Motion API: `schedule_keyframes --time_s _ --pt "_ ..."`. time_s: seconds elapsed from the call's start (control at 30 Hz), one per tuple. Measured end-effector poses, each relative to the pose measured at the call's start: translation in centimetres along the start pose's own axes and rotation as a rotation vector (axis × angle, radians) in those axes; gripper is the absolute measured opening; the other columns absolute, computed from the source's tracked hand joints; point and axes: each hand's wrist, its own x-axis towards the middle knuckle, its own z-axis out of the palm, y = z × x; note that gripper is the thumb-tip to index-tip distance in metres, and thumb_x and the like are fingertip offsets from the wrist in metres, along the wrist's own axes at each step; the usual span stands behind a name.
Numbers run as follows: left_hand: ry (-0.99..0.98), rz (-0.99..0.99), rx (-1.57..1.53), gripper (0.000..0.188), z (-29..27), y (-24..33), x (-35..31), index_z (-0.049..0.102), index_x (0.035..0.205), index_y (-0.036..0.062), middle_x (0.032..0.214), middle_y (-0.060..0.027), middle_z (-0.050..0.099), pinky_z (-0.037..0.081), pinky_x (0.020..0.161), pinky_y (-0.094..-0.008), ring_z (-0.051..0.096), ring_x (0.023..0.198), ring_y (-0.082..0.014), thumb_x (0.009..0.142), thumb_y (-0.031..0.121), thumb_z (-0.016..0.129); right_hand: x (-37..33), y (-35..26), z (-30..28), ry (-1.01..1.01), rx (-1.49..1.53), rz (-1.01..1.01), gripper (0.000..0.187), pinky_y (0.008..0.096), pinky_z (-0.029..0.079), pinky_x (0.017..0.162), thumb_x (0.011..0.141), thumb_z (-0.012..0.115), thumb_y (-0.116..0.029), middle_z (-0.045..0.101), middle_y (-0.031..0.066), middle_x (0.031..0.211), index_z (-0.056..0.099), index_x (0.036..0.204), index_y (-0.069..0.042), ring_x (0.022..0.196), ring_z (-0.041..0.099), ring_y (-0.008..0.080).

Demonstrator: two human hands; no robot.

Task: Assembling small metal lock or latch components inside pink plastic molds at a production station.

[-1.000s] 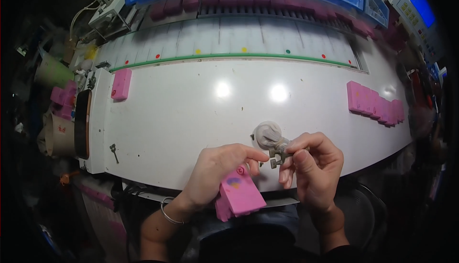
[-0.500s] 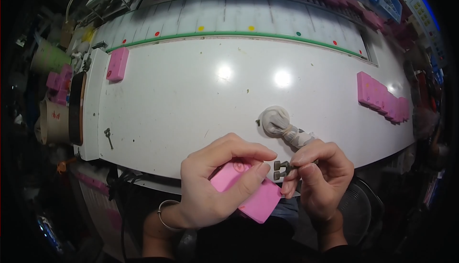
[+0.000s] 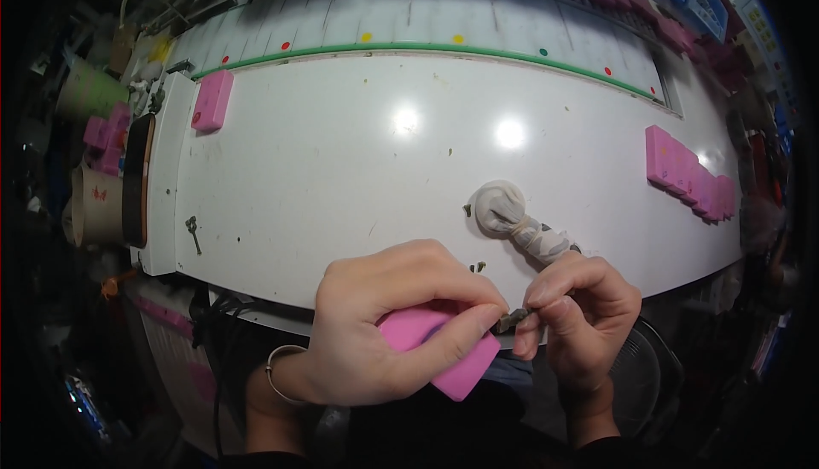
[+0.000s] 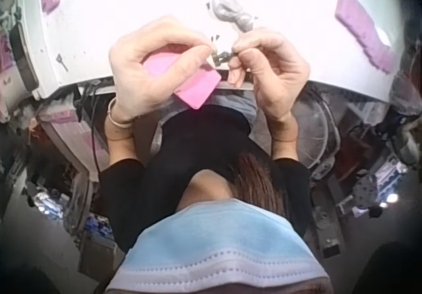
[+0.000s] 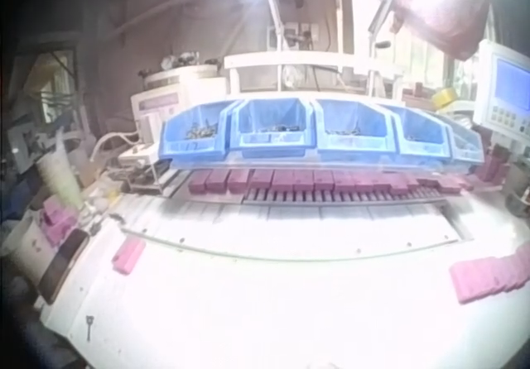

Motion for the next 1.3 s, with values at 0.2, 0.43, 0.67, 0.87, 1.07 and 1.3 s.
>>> schedule_keyframes --time_s 0.2,0.43,0.67,0.87,1.07,1.3 --pt "-0.039 -0.115 -0.007 0.008 0.2 -0.1 0.2 0.066 0.074 -0.0017 0.069 -0.0086 0.062 0.043 0.058 -0.0221 0.058 0.063 -0.0129 0.069 -0.003 0.060 0.0 0.1 -0.2 -0.008 0.067 0.059 0.007 0.0228 0.051 0.051 0.084 0.049 0.009 0.058 0.0179 0.076 0.054 0.089 0.013 0.059 0.060 0.0168" --pt "-0.085 -0.098 -0.093 0.008 0.3 -0.4 0.1 0.066 0.076 -0.0023 0.071 -0.0090 0.063 0.045 0.059 -0.0233 0.058 0.064 -0.0135 0.071 -0.003 0.060 0.1 0.3 -0.6 0.009 0.062 0.056 0.008 0.0228 0.050 0.050 0.084 0.048 0.010 0.058 0.0174 0.075 0.054 0.089 0.013 0.059 0.060 0.0167" --pt "-0.154 -0.152 -0.130 0.008 0.3 -1.1 0.1 0.067 0.077 -0.0021 0.072 -0.0094 0.063 0.046 0.060 -0.0240 0.058 0.064 -0.0141 0.071 -0.002 0.061 -0.1 0.4 -0.7 0.002 0.044 0.043 0.008 0.0219 0.050 0.051 0.085 0.049 0.009 0.058 0.0172 0.075 0.054 0.089 0.012 0.059 0.060 0.0157" --pt "-0.037 -0.075 -0.097 0.009 0.7 -0.8 0.1 0.067 0.076 -0.0025 0.074 -0.0095 0.062 0.044 0.060 -0.0225 0.058 0.064 -0.0140 0.068 -0.004 0.064 -0.2 0.5 -0.8 0.017 0.009 0.022 0.008 0.0219 0.050 0.051 0.085 0.049 0.009 0.058 0.0168 0.076 0.054 0.090 0.012 0.060 0.060 0.0156" --pt "0.007 -0.042 -0.055 0.012 0.6 -0.9 -0.4 0.068 0.074 -0.0008 0.070 -0.0080 0.061 0.042 0.057 -0.0217 0.056 0.063 -0.0128 0.063 -0.006 0.068 -0.5 0.8 -0.7 0.003 0.037 0.026 0.009 0.0224 0.051 0.051 0.085 0.048 0.009 0.058 0.0169 0.077 0.054 0.091 0.012 0.060 0.060 0.0160" --pt "0.065 0.070 0.044 0.011 0.5 -1.1 -0.6 0.067 0.074 -0.0003 0.069 -0.0079 0.061 0.043 0.058 -0.0226 0.056 0.063 -0.0128 0.064 -0.003 0.070 -0.8 0.8 -0.8 0.021 0.075 0.039 0.009 0.0231 0.050 0.050 0.086 0.047 0.008 0.058 0.0174 0.077 0.053 0.093 0.012 0.060 0.060 0.0165"
